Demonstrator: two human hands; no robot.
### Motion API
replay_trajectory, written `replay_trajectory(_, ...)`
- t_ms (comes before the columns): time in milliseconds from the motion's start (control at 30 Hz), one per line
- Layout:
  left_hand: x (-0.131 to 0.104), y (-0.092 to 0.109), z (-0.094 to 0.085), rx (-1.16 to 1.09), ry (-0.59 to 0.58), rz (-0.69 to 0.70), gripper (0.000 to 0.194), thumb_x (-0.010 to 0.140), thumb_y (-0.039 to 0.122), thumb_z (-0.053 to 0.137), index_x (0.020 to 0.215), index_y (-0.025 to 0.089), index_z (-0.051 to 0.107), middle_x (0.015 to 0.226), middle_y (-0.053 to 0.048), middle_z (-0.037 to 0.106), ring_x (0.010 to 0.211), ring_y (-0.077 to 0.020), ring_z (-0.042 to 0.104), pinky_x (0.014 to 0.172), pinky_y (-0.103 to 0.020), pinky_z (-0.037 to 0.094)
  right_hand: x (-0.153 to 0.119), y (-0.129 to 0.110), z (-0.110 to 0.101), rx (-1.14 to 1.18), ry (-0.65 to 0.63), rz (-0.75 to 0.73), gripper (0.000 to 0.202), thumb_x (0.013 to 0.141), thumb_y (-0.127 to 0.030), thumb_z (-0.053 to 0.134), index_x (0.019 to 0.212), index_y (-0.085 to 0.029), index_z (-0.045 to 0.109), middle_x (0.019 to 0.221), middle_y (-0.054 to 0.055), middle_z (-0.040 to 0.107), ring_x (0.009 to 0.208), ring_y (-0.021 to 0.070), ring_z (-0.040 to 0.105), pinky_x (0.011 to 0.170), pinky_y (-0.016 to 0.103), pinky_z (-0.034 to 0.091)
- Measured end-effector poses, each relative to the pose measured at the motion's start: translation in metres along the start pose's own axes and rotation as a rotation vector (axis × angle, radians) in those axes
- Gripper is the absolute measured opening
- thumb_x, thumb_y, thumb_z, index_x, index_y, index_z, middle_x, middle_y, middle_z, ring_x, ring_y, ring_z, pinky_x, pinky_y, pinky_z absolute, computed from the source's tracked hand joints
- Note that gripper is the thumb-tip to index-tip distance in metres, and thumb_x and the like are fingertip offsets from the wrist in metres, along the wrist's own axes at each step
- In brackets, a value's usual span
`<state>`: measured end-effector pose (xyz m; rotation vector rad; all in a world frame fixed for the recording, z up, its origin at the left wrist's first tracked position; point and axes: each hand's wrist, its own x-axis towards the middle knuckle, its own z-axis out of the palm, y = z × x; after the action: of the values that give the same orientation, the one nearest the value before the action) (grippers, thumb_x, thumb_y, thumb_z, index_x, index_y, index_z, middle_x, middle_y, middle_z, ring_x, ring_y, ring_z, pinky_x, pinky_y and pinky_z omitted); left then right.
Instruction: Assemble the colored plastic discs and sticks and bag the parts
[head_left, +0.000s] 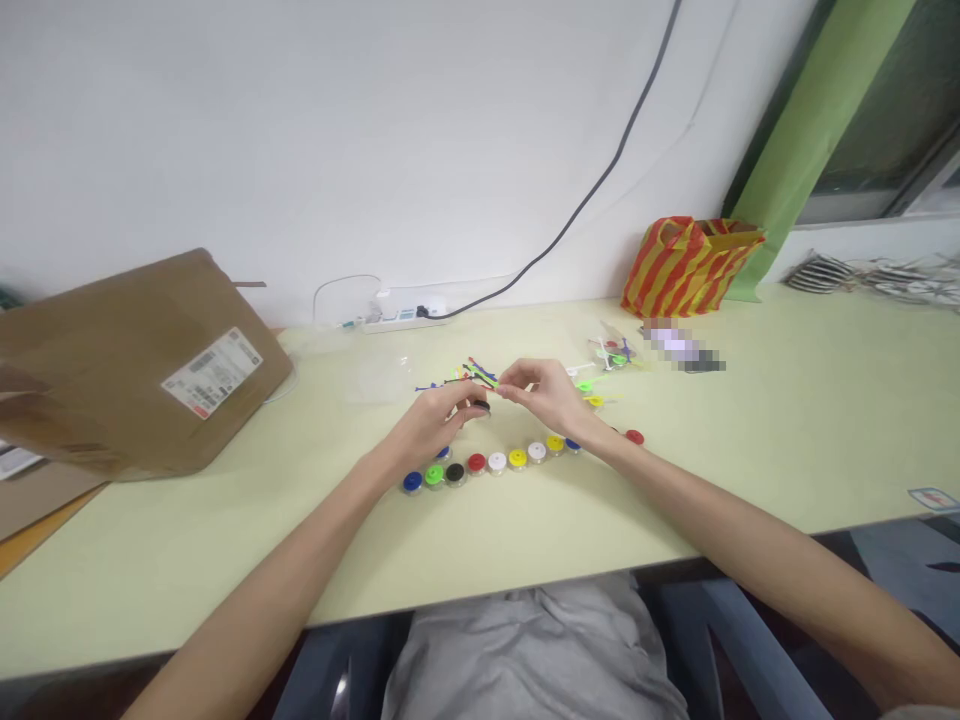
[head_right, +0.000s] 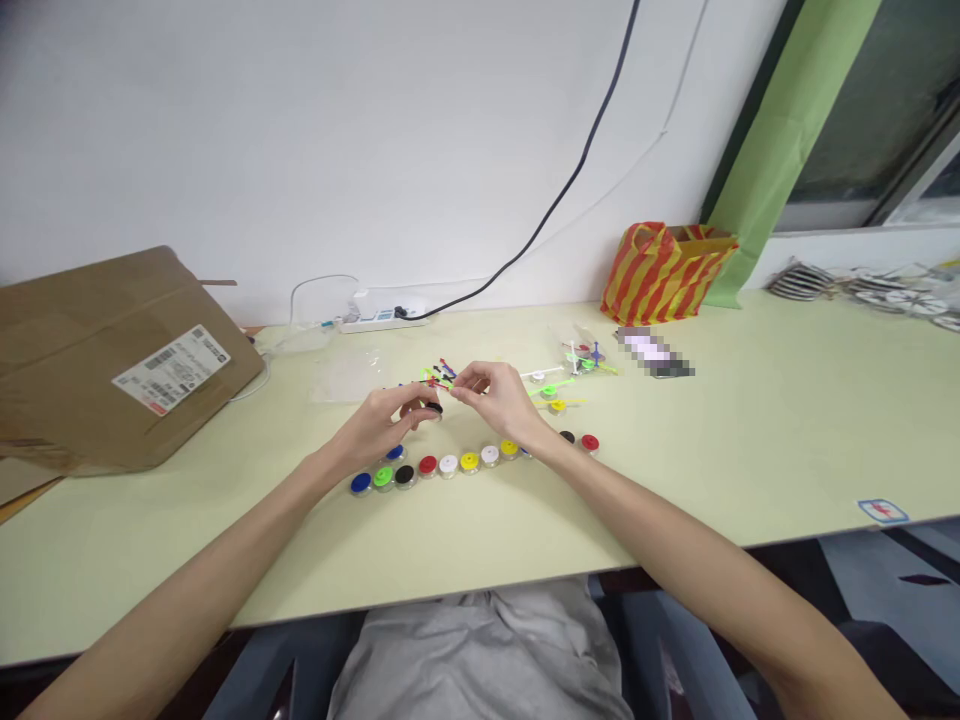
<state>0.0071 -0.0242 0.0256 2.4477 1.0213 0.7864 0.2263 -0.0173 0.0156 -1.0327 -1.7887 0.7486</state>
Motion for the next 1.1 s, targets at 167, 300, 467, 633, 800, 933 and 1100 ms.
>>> replay_trajectory(167,-0.002,-0.004,0.006,0.047,0.12,0.084,0.007,0.095,0.024,0.058,0.1,0.022,0.062,0.083,0.002,0.07,0.07,-0.0109,0.064,0.071,-0.023,0.047,-0.007,-0.007,0.003,0.053,-0.056,-0.019,0.011,0.085,-0.028,0.068,0.086,-0.018,0.071,0.085,0.003,0.075,0.075,0.0149,0.066,0.067,0.025,0.048)
replay_trajectory(300,-0.004,-0.004,0.007,0.065,0.201,0.118,0.004,0.093,0.024,0.062,0.096,0.022,0.063,0.078,0.003,0.071,0.071,-0.0121,0.068,0.071,-0.024,0.05,-0.009,-0.012,0.006,0.062,-0.034,-0.057,0.01,0.085,-0.026,0.067,0.084,-0.018,0.071,0.085,0.003,0.075,0.077,0.0152,0.066,0.068,0.026,0.048)
replay_trajectory(467,-0.004,-0.002,0.006,0.071,0.217,0.149,0.005,0.094,0.026,0.061,0.095,0.022,0.063,0.085,0.0,0.076,0.079,-0.0148,0.072,0.075,-0.025,0.055,-0.009,-0.01,0.007,0.06,-0.018,-0.061,0.01,0.085,-0.027,0.067,0.083,-0.018,0.071,0.084,0.003,0.075,0.081,0.0165,0.067,0.071,0.027,0.049)
replay_trajectory(633,-0.004,-0.004,0.006,0.074,0.217,0.212,0.009,0.097,0.025,0.056,0.101,0.022,0.063,0.09,0.0,0.076,0.078,-0.0134,0.073,0.076,-0.024,0.055,-0.01,-0.004,0.009,0.176,-0.034,-0.044,0.014,0.088,-0.029,0.065,0.089,-0.017,0.072,0.089,0.004,0.075,0.082,0.0164,0.067,0.071,0.027,0.049)
replay_trajectory(800,-0.003,-0.007,0.006,0.168,0.277,0.294,0.01,0.098,0.03,0.057,0.099,0.021,0.062,0.081,0.0,0.074,0.066,-0.012,0.068,0.064,-0.024,0.051,-0.012,-0.006,0.008,0.163,-0.018,-0.092,0.014,0.089,-0.029,0.065,0.09,-0.018,0.073,0.089,0.004,0.075,0.085,0.0168,0.067,0.073,0.028,0.05)
replay_trajectory(933,-0.001,-0.008,0.007,0.263,0.379,0.367,0.012,0.095,0.031,0.063,0.097,0.021,0.057,0.072,0.003,0.066,0.061,-0.0106,0.06,0.059,-0.023,0.045,-0.014,-0.011,0.007,0.166,0.002,-0.156,0.012,0.09,-0.028,0.065,0.091,-0.019,0.073,0.091,0.004,0.075,0.087,0.0173,0.068,0.075,0.029,0.051)
replay_trajectory(1100,-0.002,-0.005,0.002,0.353,0.517,0.338,0.038,0.086,0.041,0.074,0.111,0.021,0.054,0.083,-0.001,0.06,0.073,-0.0151,0.058,0.064,-0.028,0.046,-0.015,-0.012,0.004,0.124,-0.002,-0.233,0.012,0.091,-0.027,0.064,0.094,-0.02,0.074,0.095,0.005,0.075,0.089,0.0179,0.068,0.073,0.028,0.053)
